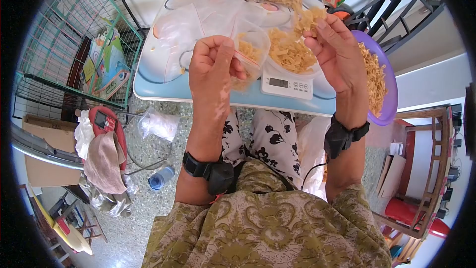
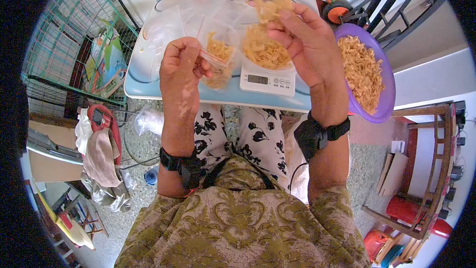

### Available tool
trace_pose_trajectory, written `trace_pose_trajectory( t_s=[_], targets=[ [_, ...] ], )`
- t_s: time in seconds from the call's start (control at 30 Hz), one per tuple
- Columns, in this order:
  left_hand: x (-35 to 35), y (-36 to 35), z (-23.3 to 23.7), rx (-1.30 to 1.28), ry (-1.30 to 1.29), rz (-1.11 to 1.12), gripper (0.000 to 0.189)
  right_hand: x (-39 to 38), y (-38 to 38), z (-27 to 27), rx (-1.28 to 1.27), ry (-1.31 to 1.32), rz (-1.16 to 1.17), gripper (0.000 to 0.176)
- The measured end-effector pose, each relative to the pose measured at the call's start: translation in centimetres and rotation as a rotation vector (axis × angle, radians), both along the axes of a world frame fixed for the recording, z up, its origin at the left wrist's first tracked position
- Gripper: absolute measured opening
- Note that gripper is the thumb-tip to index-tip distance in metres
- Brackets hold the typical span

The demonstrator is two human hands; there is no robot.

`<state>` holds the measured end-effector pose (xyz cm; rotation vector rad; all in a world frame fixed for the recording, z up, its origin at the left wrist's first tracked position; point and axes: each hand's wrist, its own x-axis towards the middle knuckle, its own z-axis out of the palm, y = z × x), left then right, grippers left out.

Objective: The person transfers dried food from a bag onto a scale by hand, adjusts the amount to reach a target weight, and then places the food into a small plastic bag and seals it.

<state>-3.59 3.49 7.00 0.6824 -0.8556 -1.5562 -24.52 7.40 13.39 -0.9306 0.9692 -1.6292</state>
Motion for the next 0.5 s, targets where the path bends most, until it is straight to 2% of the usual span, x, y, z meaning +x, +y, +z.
trace_pose_trajectory(
  t_s=[0.27,0.5],
  targets=[
    [0.2,-0.1,0.2,0.006,0.003,0.009,0.016,5.3,-1.4,-0.8,-0.078,0.003,0.129,0.014],
    [0.6,-0.3,-0.2,0.027,0.023,-0.001,0.015,6.1,-2.8,0.3,-0.151,0.074,0.060,0.015]
  ],
)
